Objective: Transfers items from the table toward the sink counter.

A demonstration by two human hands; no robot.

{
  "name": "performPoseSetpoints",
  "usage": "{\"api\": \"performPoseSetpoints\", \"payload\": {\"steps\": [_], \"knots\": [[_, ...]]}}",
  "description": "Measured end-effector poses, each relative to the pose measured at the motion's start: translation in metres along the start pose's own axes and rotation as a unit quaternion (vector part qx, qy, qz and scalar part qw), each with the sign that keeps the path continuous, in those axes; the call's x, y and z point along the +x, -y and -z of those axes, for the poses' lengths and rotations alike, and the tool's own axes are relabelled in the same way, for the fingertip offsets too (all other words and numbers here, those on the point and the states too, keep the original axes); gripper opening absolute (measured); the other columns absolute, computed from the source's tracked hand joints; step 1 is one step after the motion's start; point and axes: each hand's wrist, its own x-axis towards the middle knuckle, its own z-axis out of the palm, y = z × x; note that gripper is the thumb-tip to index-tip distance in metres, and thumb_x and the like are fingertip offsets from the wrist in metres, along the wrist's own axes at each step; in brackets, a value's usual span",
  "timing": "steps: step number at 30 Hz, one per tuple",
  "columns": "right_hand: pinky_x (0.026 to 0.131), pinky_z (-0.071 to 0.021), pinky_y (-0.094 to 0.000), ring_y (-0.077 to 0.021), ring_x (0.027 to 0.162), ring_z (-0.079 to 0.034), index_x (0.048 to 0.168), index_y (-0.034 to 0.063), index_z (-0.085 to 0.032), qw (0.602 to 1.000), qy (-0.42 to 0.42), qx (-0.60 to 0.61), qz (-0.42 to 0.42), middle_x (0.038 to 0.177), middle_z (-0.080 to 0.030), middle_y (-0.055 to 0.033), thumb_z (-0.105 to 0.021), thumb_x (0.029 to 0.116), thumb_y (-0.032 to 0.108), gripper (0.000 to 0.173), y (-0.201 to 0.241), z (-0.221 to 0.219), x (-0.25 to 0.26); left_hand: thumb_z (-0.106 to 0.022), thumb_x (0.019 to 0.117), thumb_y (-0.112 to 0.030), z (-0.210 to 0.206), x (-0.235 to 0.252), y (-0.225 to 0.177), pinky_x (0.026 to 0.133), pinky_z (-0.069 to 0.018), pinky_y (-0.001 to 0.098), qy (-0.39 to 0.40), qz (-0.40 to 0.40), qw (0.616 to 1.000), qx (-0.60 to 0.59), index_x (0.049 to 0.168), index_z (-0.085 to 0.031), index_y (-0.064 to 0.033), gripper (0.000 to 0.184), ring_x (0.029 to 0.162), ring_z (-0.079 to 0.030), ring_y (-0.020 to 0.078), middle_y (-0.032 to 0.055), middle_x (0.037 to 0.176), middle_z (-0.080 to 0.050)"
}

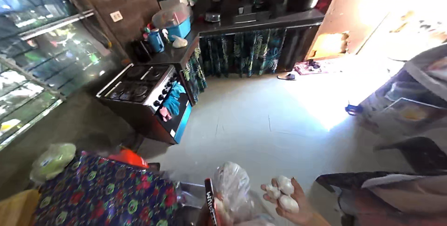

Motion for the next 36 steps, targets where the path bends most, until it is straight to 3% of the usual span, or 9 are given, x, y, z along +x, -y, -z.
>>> {"api": "performPoseSetpoints", "payload": {"steps": [1,3,9,15,18,24,28,33,36], "knots": [[0.068,-0.0625,-0.0357,-0.0243,0.107,-0.073,0.112,0.0278,-0.078,1.0,0.012,-0.011,0.008,0.128,-0.071,-0.008,-0.06,0.08,0.078,0.062,0.021,0.004,-0.001,-0.039,0.107,-0.045,0.004,0.024,0.019,0.066,-0.056,0.0178,0.077,-0.01,0.995,-0.062,0.099,-0.07,-0.0166,0.043,0.07,-0.067,0.0019,-0.0026,0.081,-0.072],[0.059,-0.0598,-0.0305,-0.0218,0.099,-0.075,0.113,0.029,-0.077,0.999,0.005,-0.03,0.032,0.127,-0.072,-0.0086,-0.061,0.0795,0.078,0.061,0.061,0.009,0.0,-0.06,0.0959,-0.056,0.001,0.071,0.042,0.063,-0.0569,0.0219,0.218,0.025,0.965,-0.141,0.11,-0.074,-0.0217,0.039,0.07,-0.068,0.0058,-0.001,0.088,-0.073],[0.053,-0.0568,-0.0257,-0.0159,0.085,-0.075,0.112,0.0292,-0.077,0.993,-0.012,-0.033,0.114,0.119,-0.074,-0.0071,-0.069,0.0818,0.066,0.048,0.155,0.02,0.044,-0.061,0.0968,-0.051,-0.064,0.165,0.034,0.062,-0.0568,0.0216,0.292,0.093,0.942,-0.14,0.112,-0.073,-0.0233,0.033,0.072,-0.068,0.0057,-0.0027,0.09,-0.073],[0.05,-0.0546,-0.025,-0.0147,0.078,-0.074,0.104,0.0291,-0.077,0.985,-0.029,-0.07,0.157,0.115,-0.075,-0.0075,-0.074,0.0783,0.061,0.041,0.259,0.039,0.136,-0.047,0.1039,-0.046,-0.112,0.281,0.012,0.074,-0.0584,0.0208,0.222,0.054,0.972,0.051,0.106,-0.07,-0.0206,0.035,0.081,-0.07,0.0009,-0.0082,0.089,-0.074],[0.049,-0.0548,-0.0253,-0.0154,0.079,-0.074,0.103,0.0283,-0.077,0.979,-0.036,-0.068,0.188,0.114,-0.075,-0.0081,-0.075,0.077,0.061,0.042,0.319,0.052,0.187,-0.032,0.106,-0.025,-0.142,0.351,-0.021,0.078,-0.0559,0.0174,0.212,0.053,0.967,0.13,0.11,-0.063,-0.0115,0.034,0.083,-0.067,-0.0045,-0.0117,0.088,-0.07],[0.053,-0.056,-0.0255,-0.0152,0.084,-0.074,0.108,0.0291,-0.077,0.968,-0.043,-0.07,0.237,0.118,-0.074,-0.0065,-0.072,0.0791,0.063,0.045,0.433,0.088,0.268,-0.029,0.1081,-0.025,-0.177,0.496,-0.085,0.083,-0.0541,0.0153,0.262,0.091,0.952,0.128,0.12,-0.06,-0.0128,0.036,0.091,-0.065,-0.0067,-0.0133,0.098,-0.07],[0.052,-0.0564,-0.0268,-0.0161,0.086,-0.074,0.107,0.0286,-0.078,0.961,-0.074,-0.062,0.258,0.118,-0.074,-0.0068,-0.073,0.0776,0.063,0.045,0.491,0.112,0.308,-0.022,0.1068,-0.022,-0.211,0.58,-0.123,0.081,-0.0551,0.0164,0.219,0.143,0.955,0.14,0.119,-0.056,-0.013,0.038,0.087,-0.065,-0.0051,-0.0119,0.094,-0.068],[0.054,-0.0566,-0.0259,-0.0146,0.089,-0.074,0.109,0.0324,-0.077,0.955,-0.108,-0.099,0.256,0.118,-0.074,-0.0036,-0.067,0.0786,0.072,0.051,0.57,0.152,0.365,-0.023,0.1081,-0.019,-0.247,0.687,-0.16,0.083,-0.0541,0.015,0.153,0.12,0.97,0.146,0.122,-0.057,-0.0095,0.038,0.09,-0.065,-0.0073,-0.012,0.095,-0.069],[0.056,-0.0581,-0.0278,-0.015,0.089,-0.074,0.109,0.032,-0.077,0.959,-0.123,-0.096,0.236,0.117,-0.075,-0.0033,-0.066,0.077,0.076,0.055,0.632,0.184,0.403,-0.028,0.108,-0.027,-0.264,0.762,-0.166,0.079,-0.0577,0.0181,0.139,0.124,0.982,0.038,0.111,-0.066,-0.0214,0.038,0.087,-0.07,-0.0022,-0.0094,0.093,-0.075]]}}
